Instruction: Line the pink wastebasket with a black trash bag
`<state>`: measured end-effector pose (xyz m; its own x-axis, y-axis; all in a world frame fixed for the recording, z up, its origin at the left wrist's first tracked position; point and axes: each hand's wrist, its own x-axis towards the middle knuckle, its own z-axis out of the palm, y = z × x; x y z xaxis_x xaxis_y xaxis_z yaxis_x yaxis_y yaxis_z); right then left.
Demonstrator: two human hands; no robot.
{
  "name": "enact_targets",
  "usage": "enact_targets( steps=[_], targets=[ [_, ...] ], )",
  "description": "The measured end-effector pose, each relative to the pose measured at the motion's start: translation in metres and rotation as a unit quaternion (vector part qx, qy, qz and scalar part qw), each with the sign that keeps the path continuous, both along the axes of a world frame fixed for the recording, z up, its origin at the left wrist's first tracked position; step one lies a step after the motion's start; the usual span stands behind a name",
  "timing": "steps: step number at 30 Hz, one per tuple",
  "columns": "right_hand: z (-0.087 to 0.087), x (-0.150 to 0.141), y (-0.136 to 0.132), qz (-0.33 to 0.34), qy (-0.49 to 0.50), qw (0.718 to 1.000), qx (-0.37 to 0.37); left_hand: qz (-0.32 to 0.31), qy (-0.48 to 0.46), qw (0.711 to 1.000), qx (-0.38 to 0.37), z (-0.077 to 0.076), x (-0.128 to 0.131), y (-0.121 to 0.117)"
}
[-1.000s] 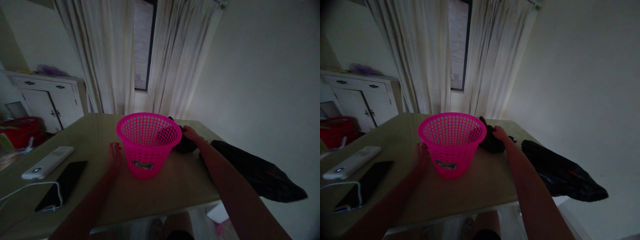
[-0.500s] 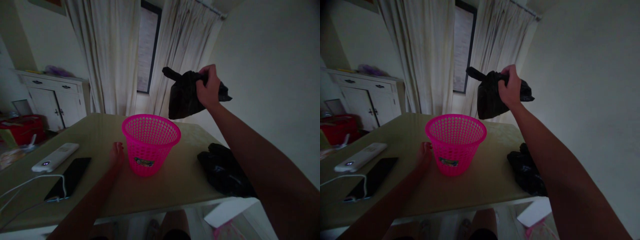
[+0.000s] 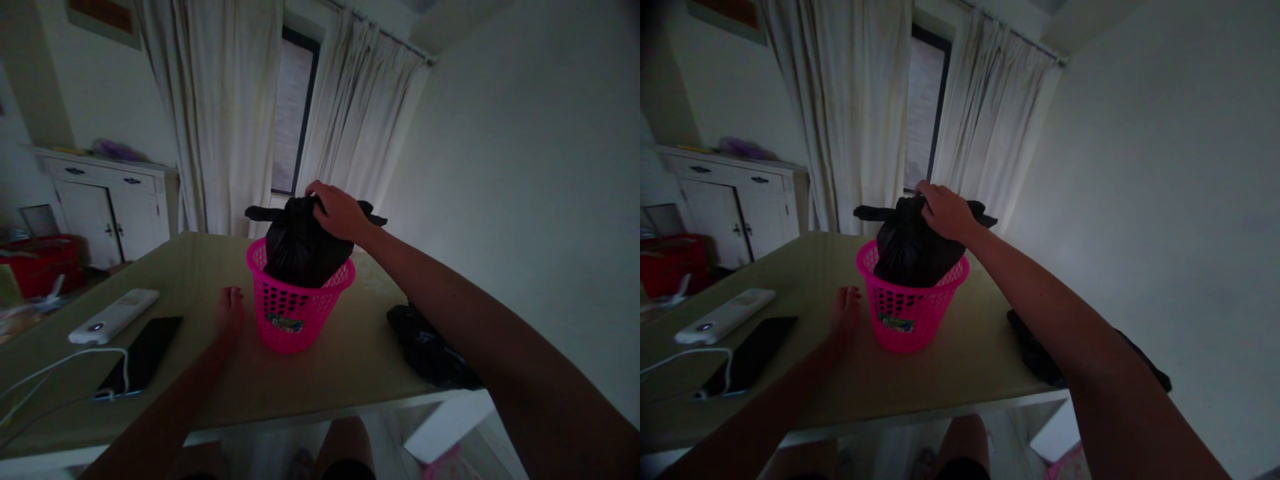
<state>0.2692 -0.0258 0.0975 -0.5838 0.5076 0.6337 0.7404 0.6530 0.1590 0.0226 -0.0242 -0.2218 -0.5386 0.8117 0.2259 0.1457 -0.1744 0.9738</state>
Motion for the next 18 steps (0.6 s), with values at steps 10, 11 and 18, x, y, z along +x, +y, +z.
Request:
enact_targets(
  steps=[10,11,18],
  targets=[
    [-0.063,0.005,0.000,0.052,0.035,0.978,-0.200,-0.001,0.063,0.978,0.198,0.136,-0.013,-0.011],
    [-0.062,0.005,0.000,0.059,0.064,0.976,-0.199,-0.032,0.127,0.966,0.221,0.154,-0.009,-0.016],
    [-0.051,-0.001,-0.012,0.111,0.226,0.949,-0.188,-0.146,0.441,0.885,0.036,0.225,0.024,-0.019]
  ],
)
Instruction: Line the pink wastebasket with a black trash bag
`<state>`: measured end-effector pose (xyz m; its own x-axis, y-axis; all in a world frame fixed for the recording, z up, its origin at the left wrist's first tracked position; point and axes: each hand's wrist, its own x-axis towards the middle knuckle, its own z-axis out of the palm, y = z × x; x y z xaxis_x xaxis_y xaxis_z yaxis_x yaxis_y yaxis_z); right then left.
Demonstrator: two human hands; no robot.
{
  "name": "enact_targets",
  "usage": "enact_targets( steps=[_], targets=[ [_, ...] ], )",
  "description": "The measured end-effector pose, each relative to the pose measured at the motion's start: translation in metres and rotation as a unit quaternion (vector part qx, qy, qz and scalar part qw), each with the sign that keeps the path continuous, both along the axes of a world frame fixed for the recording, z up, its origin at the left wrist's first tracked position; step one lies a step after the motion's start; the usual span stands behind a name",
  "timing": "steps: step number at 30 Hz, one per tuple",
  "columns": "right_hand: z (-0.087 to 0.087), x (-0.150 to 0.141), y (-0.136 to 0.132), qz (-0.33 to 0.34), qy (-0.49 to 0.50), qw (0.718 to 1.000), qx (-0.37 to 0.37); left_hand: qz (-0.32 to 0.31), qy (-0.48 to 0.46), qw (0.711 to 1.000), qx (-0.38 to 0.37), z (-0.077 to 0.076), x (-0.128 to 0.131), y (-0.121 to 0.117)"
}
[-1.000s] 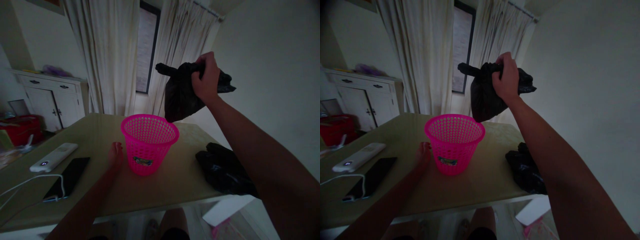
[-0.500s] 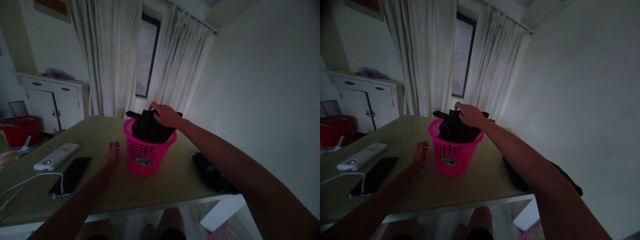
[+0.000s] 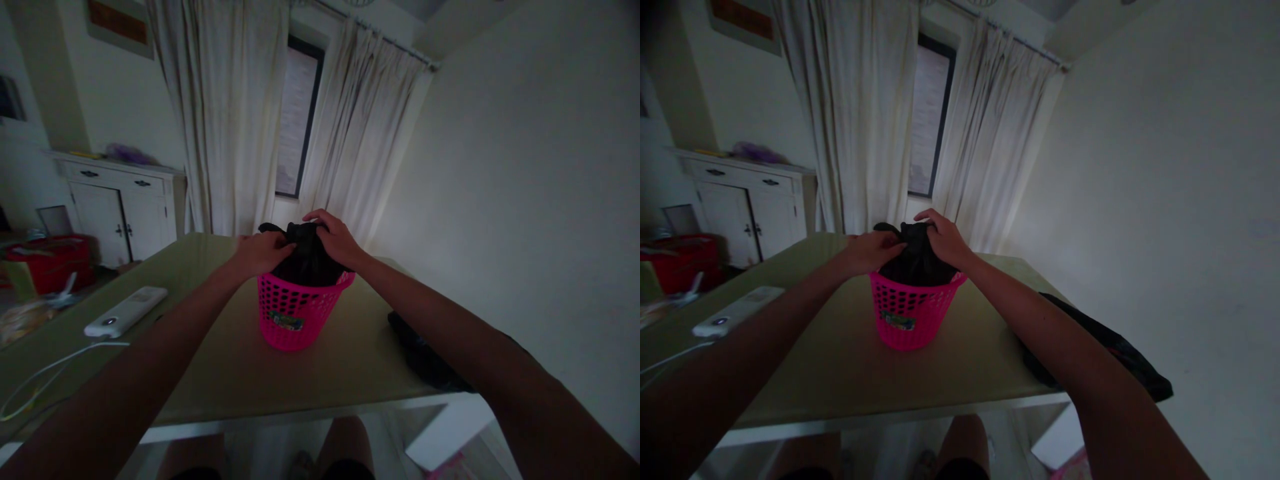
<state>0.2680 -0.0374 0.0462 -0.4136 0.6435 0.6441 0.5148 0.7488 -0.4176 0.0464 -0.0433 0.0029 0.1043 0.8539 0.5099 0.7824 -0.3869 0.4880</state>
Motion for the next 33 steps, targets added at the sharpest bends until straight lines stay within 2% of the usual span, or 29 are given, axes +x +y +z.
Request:
enact_targets(
  steps=[2,4,6,9,12,14,18,20,22,24,26,28,29,33],
  targets=[
    [0.004,0.000,-0.003,0.034,0.021,0.999,-0.015,-0.058,-0.018,0.998,-0.024,0.002,0.002,0.009],
    [0.006,0.003,-0.005,0.078,0.011,0.996,-0.051,-0.103,-0.075,0.992,-0.015,0.001,0.001,0.015],
    [0.006,0.005,-0.006,0.091,-0.014,0.993,-0.079,-0.124,-0.131,0.984,0.002,-0.002,0.001,0.015],
    [0.000,0.008,-0.005,0.051,-0.085,0.995,-0.031,-0.135,-0.155,0.978,0.035,-0.004,0.003,0.007],
    [-0.005,0.010,0.000,-0.011,-0.172,0.984,0.041,-0.108,-0.102,0.987,0.054,-0.003,0.001,-0.001],
    [-0.005,0.015,0.004,-0.052,-0.191,0.979,0.041,-0.073,-0.051,0.994,0.057,0.000,-0.005,-0.002],
    [0.003,0.031,0.012,-0.144,-0.138,0.980,-0.003,-0.009,-0.003,0.998,0.055,0.002,-0.026,0.002],
    [0.006,0.034,0.013,-0.184,-0.096,0.978,-0.033,-0.009,-0.030,0.998,0.051,0.002,-0.029,0.003],
    [0.005,0.030,0.013,-0.201,-0.056,0.977,-0.054,-0.055,-0.099,0.993,0.032,0.001,-0.023,0.003],
    [0.001,0.020,0.012,-0.177,-0.016,0.982,-0.063,-0.118,-0.153,0.981,-0.005,0.001,-0.012,0.001],
    [-0.004,0.011,0.011,-0.120,0.013,0.990,-0.067,-0.144,-0.119,0.982,-0.024,0.001,-0.004,-0.001],
    [-0.008,0.011,0.013,-0.090,0.020,0.993,-0.070,-0.116,-0.043,0.992,0.000,0.002,-0.005,-0.002],
    [-0.009,0.014,0.016,-0.100,0.013,0.992,-0.072,-0.089,-0.019,0.996,0.018,0.002,-0.010,-0.002],
    [-0.015,0.035,0.028,-0.188,-0.060,0.977,-0.075,0.035,-0.048,0.997,0.041,0.001,-0.037,0.001]
  ],
)
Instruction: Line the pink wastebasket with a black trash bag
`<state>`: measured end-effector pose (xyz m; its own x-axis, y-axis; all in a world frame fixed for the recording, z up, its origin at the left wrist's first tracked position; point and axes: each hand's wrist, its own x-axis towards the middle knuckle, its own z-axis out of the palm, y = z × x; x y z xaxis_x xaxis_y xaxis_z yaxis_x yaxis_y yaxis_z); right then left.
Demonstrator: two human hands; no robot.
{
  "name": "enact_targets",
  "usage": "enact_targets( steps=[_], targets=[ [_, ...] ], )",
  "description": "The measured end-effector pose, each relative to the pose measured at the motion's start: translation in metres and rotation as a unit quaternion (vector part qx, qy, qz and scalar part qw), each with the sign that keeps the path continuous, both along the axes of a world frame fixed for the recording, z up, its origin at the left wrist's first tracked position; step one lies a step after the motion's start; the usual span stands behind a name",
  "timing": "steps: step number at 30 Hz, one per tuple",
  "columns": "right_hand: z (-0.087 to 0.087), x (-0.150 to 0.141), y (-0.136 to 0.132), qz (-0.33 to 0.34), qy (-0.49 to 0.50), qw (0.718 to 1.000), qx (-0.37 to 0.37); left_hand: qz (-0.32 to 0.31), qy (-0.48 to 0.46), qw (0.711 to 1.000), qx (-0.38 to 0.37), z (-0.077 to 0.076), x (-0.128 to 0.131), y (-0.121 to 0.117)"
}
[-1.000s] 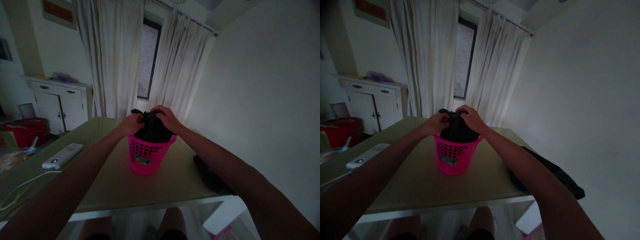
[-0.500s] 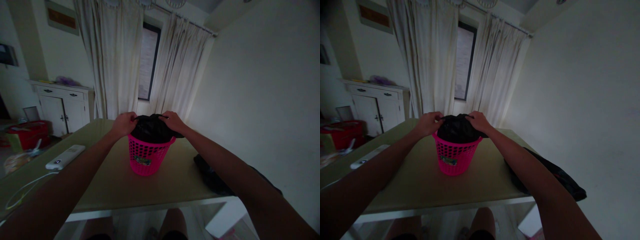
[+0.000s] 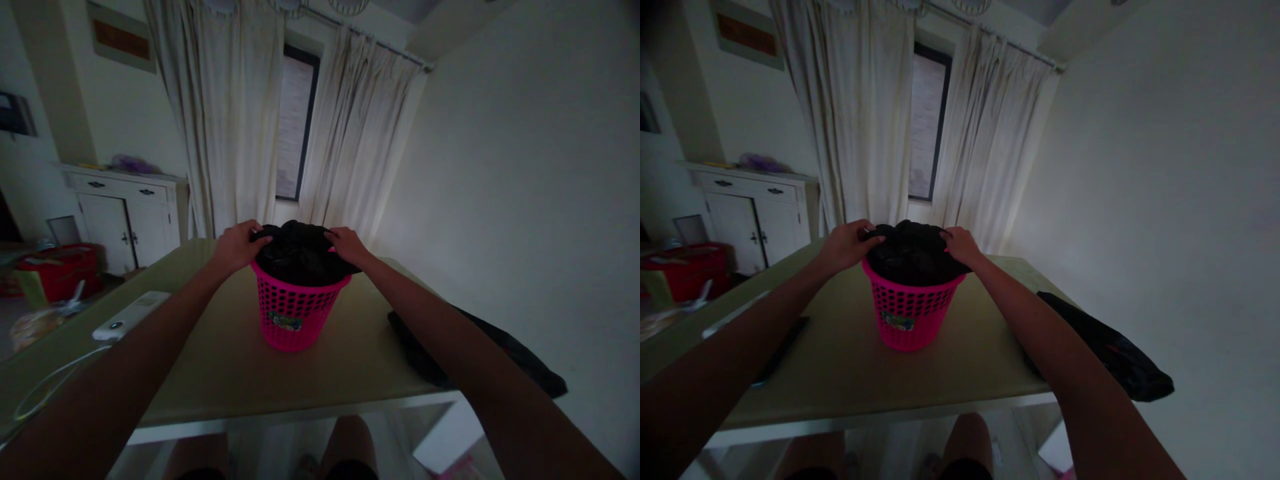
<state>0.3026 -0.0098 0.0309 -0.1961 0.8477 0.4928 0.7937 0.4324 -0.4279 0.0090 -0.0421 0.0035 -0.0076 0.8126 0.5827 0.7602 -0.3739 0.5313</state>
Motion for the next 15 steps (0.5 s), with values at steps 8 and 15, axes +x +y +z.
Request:
enact_targets(
  steps=[8,15],
  targets=[
    [0.008,-0.028,-0.016,0.248,-0.079,0.959,0.115,-0.022,-0.014,0.997,0.075,0.005,0.017,-0.004],
    [0.016,0.013,-0.007,-0.035,-0.067,0.996,0.057,0.059,-0.084,0.995,0.021,-0.001,-0.012,-0.015]
  ],
)
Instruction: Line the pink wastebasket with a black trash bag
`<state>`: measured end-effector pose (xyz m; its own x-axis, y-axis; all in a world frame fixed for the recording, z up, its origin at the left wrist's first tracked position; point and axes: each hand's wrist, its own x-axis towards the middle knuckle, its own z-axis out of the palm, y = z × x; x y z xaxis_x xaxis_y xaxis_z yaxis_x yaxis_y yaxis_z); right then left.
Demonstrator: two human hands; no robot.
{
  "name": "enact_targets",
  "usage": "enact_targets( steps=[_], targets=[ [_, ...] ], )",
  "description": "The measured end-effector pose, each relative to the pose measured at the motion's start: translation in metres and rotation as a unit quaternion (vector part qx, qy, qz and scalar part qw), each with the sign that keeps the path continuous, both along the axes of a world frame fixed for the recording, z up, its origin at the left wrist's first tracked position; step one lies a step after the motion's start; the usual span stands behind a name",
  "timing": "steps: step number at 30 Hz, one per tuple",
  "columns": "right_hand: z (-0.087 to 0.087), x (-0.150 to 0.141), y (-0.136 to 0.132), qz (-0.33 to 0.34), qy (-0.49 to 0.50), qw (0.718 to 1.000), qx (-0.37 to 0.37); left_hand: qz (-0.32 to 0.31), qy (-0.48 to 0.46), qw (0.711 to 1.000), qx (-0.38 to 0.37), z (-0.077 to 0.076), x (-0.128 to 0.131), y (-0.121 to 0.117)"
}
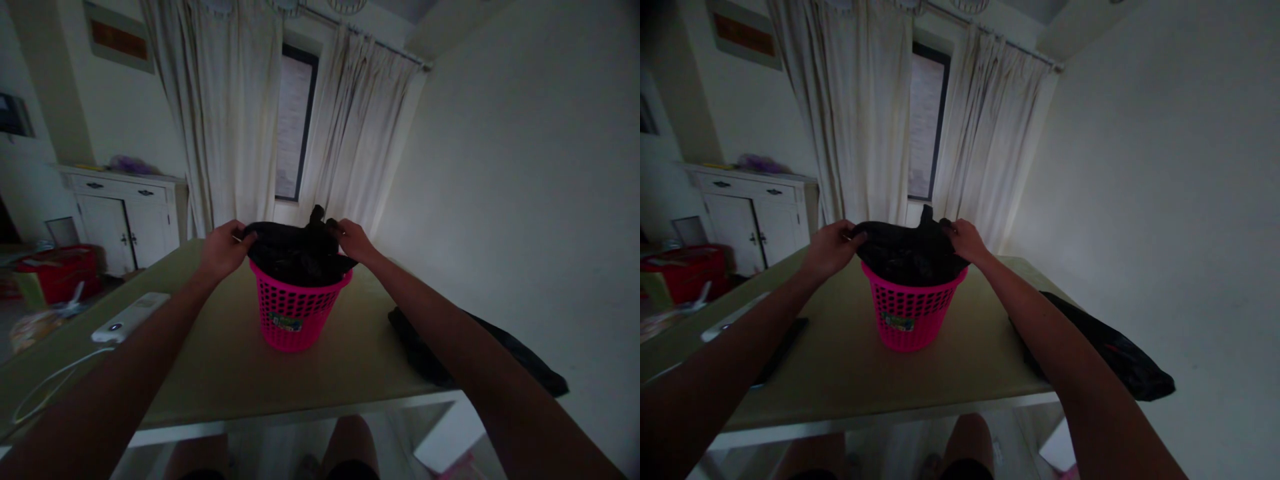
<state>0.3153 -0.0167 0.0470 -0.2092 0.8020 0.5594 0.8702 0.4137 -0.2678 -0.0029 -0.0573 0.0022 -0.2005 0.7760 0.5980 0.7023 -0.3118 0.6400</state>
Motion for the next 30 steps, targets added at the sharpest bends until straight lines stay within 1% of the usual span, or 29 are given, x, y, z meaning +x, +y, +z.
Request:
enact_targets(
  steps=[2,3,4,6,7,8,10,12,14,15,17,18,20,21,22,23,24,25,27,28,30],
  targets=[
    [-0.004,0.009,0.002,-0.057,0.045,0.997,-0.032,0.037,-0.014,0.999,0.003,-0.004,-0.004,-0.002],
    [-0.007,0.010,0.001,-0.064,0.061,0.995,-0.049,0.041,-0.027,0.999,0.006,-0.004,-0.002,-0.003],
    [-0.010,0.009,0.000,-0.050,0.073,0.994,-0.066,0.032,-0.047,0.998,0.010,-0.005,0.001,-0.004],
    [-0.018,0.001,-0.005,0.030,0.080,0.990,-0.114,-0.022,-0.129,0.991,0.014,-0.003,0.012,-0.006],
    [-0.022,-0.004,-0.008,0.076,0.078,0.983,-0.145,-0.062,-0.190,0.980,0.009,-0.001,0.019,-0.007],
    [-0.025,-0.009,-0.011,0.116,0.075,0.975,-0.175,-0.106,-0.255,0.961,0.000,0.000,0.025,-0.009],
    [-0.029,-0.018,-0.018,0.170,0.052,0.953,-0.246,-0.182,-0.368,0.912,-0.022,0.002,0.036,-0.012],
    [-0.029,-0.024,-0.024,0.196,0.036,0.931,-0.304,-0.229,-0.434,0.871,-0.033,0.002,0.039,-0.015],
    [-0.026,-0.027,-0.028,0.209,0.051,0.919,-0.331,-0.248,-0.465,0.849,-0.033,-0.001,0.036,-0.017],
    [-0.023,-0.029,-0.029,0.199,0.076,0.920,-0.329,-0.253,-0.473,0.843,-0.032,-0.004,0.032,-0.018],
    [-0.019,-0.033,-0.028,0.134,0.160,0.930,-0.302,-0.251,-0.470,0.845,-0.035,-0.009,0.024,-0.021],
    [-0.018,-0.035,-0.027,0.091,0.210,0.931,-0.283,-0.242,-0.460,0.853,-0.039,-0.011,0.020,-0.023],
    [-0.016,-0.037,-0.023,0.026,0.303,0.920,-0.246,-0.199,-0.427,0.881,-0.043,-0.016,0.013,-0.027],
    [-0.015,-0.037,-0.022,0.013,0.341,0.912,-0.227,-0.167,-0.414,0.894,-0.044,-0.018,0.011,-0.030],
    [-0.016,-0.035,-0.021,0.012,0.372,0.905,-0.207,-0.142,-0.412,0.899,-0.043,-0.020,0.009,-0.034],
    [-0.016,-0.031,-0.021,0.016,0.397,0.898,-0.190,-0.132,-0.426,0.894,-0.042,-0.022,0.007,-0.037],
    [-0.018,-0.025,-0.022,0.018,0.414,0.894,-0.169,-0.138,-0.453,0.880,-0.040,-0.023,0.005,-0.042],
    [-0.020,-0.018,-0.024,0.015,0.423,0.895,-0.141,-0.155,-0.488,0.858,-0.040,-0.025,0.003,-0.047],
    [-0.026,0.000,-0.033,-0.005,0.410,0.910,-0.059,-0.191,-0.555,0.808,-0.044,-0.029,-0.001,-0.060],
    [-0.030,0.010,-0.040,-0.019,0.390,0.921,-0.010,-0.203,-0.577,0.790,-0.045,-0.031,-0.003,-0.068],
    [-0.041,0.027,-0.058,-0.046,0.351,0.932,0.084,-0.222,-0.597,0.770,-0.044,-0.037,-0.007,-0.085]
  ],
)
